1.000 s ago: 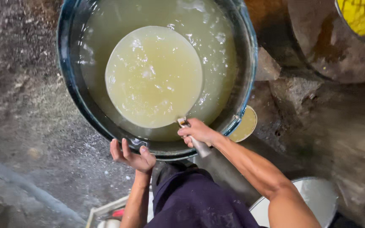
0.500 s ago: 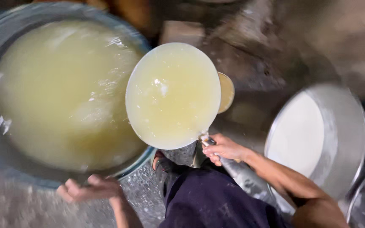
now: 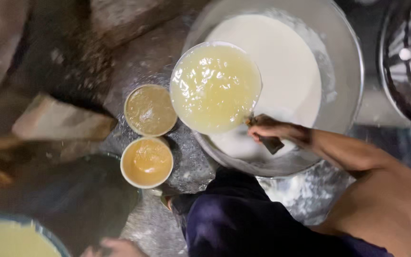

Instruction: The person ladles yellowish whey from a large basin and pours it into bowls, then uses a flat skimmer to repeatedly skim white foam off the surface of the curds in the basin, working around the rim while steadying the basin with the other hand.

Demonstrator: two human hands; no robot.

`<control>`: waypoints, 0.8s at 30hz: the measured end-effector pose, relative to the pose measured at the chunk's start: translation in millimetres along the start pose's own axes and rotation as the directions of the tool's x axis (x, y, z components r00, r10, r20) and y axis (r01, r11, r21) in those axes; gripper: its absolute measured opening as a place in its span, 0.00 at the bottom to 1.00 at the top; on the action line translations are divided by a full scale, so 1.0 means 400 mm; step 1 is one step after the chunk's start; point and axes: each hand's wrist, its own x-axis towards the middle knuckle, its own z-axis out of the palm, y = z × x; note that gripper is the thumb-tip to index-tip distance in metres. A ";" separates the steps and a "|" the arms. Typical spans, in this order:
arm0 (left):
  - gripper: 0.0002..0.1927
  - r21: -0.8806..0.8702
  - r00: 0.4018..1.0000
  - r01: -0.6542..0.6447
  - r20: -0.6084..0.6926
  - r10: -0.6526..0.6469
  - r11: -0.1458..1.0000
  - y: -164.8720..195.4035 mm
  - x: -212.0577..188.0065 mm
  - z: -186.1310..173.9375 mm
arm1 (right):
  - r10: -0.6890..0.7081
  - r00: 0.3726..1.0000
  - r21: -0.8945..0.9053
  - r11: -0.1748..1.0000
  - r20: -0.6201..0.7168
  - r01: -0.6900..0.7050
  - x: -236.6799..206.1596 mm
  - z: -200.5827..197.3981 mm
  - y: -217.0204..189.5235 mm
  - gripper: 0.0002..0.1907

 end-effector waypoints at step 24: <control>0.42 -0.037 0.643 -0.017 0.765 0.039 0.999 0.853 -0.242 0.545 | -0.021 0.985 0.836 0.527 -0.169 0.155 0.612 -0.410 0.236 0.09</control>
